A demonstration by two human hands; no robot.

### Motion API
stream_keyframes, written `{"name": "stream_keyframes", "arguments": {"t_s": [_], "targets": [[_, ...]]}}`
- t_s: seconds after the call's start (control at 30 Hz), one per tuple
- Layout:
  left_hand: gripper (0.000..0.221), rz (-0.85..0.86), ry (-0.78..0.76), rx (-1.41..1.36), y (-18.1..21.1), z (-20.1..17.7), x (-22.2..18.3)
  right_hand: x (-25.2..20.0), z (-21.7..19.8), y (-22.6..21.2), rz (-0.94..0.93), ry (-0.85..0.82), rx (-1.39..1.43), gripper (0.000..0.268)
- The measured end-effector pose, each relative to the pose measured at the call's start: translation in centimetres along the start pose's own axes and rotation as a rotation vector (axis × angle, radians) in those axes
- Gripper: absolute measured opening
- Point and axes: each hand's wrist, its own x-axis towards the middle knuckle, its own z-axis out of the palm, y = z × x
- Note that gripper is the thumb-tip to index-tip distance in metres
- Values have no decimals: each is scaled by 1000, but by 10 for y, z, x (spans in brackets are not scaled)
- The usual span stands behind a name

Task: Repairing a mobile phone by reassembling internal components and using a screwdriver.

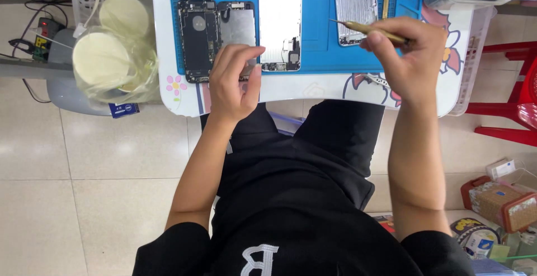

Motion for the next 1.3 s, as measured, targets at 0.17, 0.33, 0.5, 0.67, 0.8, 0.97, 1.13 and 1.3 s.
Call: {"name": "stream_keyframes", "arguments": {"t_s": [0.17, 0.33, 0.5, 0.67, 0.8, 0.97, 1.13, 1.3], "targets": [[22, -14, -31, 56, -1, 2, 6, -37, 45, 47, 233, 246, 420, 16], [24, -55, -74, 80, -2, 3, 6, -50, 83, 47, 253, 252, 342, 22], [25, -26, -84, 99, -4, 5, 10, -39, 94, 37, 182, 214, 283, 18], [23, -60, -96, 109, -6, 6, 8, -41, 90, 37, 156, 153, 295, 17], [21, -102, -97, 108, -4, 5, 9, -46, 90, 38, 203, 182, 411, 11], [19, -141, -85, 103, -4, 6, 9, -54, 94, 44, 156, 237, 486, 17], [19, -138, -88, 91, -5, 6, 10, -60, 101, 50, 192, 297, 558, 28], [20, -148, -123, 142, -1, 6, 11, -54, 104, 51, 144, 378, 591, 33]]}}
